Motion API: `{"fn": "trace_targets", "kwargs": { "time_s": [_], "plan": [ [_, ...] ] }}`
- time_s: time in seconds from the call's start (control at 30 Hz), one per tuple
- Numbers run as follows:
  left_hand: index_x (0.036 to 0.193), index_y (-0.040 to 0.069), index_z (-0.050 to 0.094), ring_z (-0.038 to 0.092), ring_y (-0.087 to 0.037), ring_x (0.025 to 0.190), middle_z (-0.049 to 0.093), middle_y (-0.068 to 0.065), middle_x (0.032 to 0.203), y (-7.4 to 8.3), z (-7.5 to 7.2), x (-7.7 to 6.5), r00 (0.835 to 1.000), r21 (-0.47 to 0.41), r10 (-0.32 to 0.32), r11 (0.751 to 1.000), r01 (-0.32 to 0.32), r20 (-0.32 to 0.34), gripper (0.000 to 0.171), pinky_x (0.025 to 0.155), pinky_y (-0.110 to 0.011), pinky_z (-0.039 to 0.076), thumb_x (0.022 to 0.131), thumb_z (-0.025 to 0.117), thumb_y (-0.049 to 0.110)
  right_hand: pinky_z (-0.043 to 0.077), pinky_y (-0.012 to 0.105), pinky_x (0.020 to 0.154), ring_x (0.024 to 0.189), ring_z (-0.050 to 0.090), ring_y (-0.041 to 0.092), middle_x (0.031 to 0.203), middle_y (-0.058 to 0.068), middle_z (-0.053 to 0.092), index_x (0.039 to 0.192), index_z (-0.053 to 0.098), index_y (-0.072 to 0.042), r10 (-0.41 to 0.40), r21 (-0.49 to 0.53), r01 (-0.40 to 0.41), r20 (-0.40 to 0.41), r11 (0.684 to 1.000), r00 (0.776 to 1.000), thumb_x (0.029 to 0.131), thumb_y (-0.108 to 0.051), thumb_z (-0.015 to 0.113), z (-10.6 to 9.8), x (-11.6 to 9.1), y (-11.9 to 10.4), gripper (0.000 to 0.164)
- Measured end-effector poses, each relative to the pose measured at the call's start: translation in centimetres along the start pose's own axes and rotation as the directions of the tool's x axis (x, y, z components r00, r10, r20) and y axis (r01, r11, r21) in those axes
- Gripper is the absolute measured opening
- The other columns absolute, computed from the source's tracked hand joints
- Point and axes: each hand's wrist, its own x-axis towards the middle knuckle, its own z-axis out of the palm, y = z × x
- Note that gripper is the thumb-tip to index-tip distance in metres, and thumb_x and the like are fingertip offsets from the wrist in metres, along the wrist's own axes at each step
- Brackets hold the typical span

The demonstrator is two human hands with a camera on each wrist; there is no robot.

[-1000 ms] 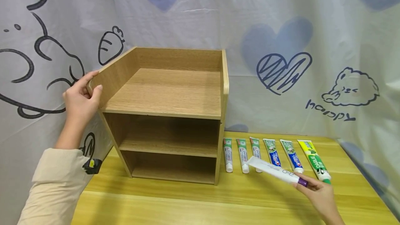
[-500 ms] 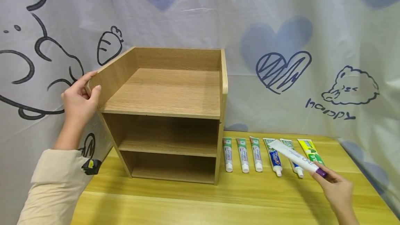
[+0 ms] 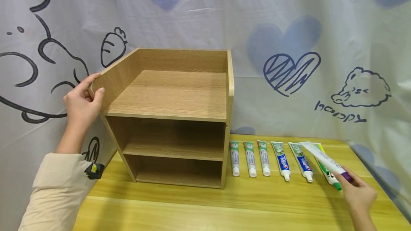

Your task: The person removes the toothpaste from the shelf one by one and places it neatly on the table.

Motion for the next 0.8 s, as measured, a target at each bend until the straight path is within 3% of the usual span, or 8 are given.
{"fn": "trace_targets", "kwargs": {
  "time_s": [0.2,0.37,0.5,0.67,0.73,0.77,0.8],
  "plan": [
    [0.114,0.005,0.066,0.033,0.014,0.041,0.035,0.028,0.048,-0.1,0.1,0.0,1.000,-0.016,0.004,1.000,-0.004,-0.005,0.036,0.040,-0.006,0.027,0.080,0.058,-0.003,0.043,0.002,0.052,0.065,0.053,-0.020,0.076,-0.036,0.057,0.108,0.068,-0.032,0.073,-0.066,-0.081,-0.110,0.995,0.991,0.062,-0.031,0.084,-0.4,3.3,3.5,0.048],
    [0.114,0.004,0.066,0.033,0.015,0.041,0.035,0.029,0.048,-0.1,0.1,0.0,1.000,-0.014,0.018,1.000,-0.018,-0.003,0.036,0.040,-0.006,0.027,0.079,0.058,-0.004,0.040,-0.001,0.058,0.076,0.054,-0.020,0.079,-0.033,0.058,0.106,0.069,-0.031,0.104,0.037,-0.098,-0.188,0.994,0.977,0.063,-0.027,0.084,-1.0,4.1,4.5,0.046],
    [0.114,0.004,0.066,0.034,0.015,0.042,0.036,0.030,0.049,-0.1,0.1,0.0,1.000,-0.018,0.015,1.000,-0.015,-0.003,0.036,0.041,-0.005,0.028,0.079,0.058,-0.004,0.039,-0.003,0.062,0.082,0.053,-0.020,0.073,-0.033,0.055,0.104,0.070,-0.031,0.126,0.119,-0.102,-0.220,0.988,0.967,0.067,-0.020,0.082,-1.5,3.2,3.4,0.041],
    [0.113,0.004,0.066,0.034,0.015,0.042,0.036,0.029,0.049,-0.1,0.1,0.0,1.000,-0.021,0.021,1.000,-0.021,-0.004,0.036,0.041,-0.005,0.027,0.079,0.058,-0.004,0.039,-0.002,0.075,0.091,0.051,-0.020,0.081,-0.031,0.058,0.104,0.067,-0.034,0.136,0.081,-0.117,-0.290,0.990,0.947,0.072,-0.019,0.077,-1.8,0.3,0.4,0.036],
    [0.113,0.004,0.066,0.033,0.014,0.041,0.035,0.028,0.048,-0.1,0.1,0.0,1.000,-0.023,0.021,1.000,-0.021,-0.005,0.036,0.040,-0.006,0.027,0.079,0.058,-0.004,0.038,0.002,0.085,0.097,0.048,-0.019,0.095,-0.026,0.060,0.111,0.064,-0.030,0.118,-0.005,-0.126,-0.306,0.992,0.945,0.075,-0.024,0.073,-1.9,-0.8,-0.8,0.038],
    [0.114,0.004,0.066,0.032,0.013,0.041,0.035,0.028,0.048,-0.1,0.1,-0.1,1.000,-0.026,0.019,0.999,-0.020,-0.005,0.036,0.040,-0.006,0.026,0.079,0.058,-0.004,0.038,0.003,0.087,0.098,0.049,-0.019,0.091,-0.026,0.062,0.110,0.064,-0.029,0.129,0.026,-0.128,-0.326,0.991,0.937,0.074,-0.022,0.073,-1.8,-1.1,-1.0,0.037],
    [0.114,0.004,0.066,0.032,0.013,0.040,0.035,0.027,0.047,-0.1,0.1,-0.1,1.000,-0.030,0.017,0.999,-0.017,-0.005,0.036,0.040,-0.007,0.026,0.079,0.058,-0.004,0.037,0.006,0.092,0.102,0.047,-0.018,0.101,-0.018,0.063,0.115,0.062,-0.025,0.125,-0.004,-0.133,-0.327,0.991,0.937,0.076,-0.023,0.072,-1.8,-1.6,-1.4,0.040]
  ]
}}
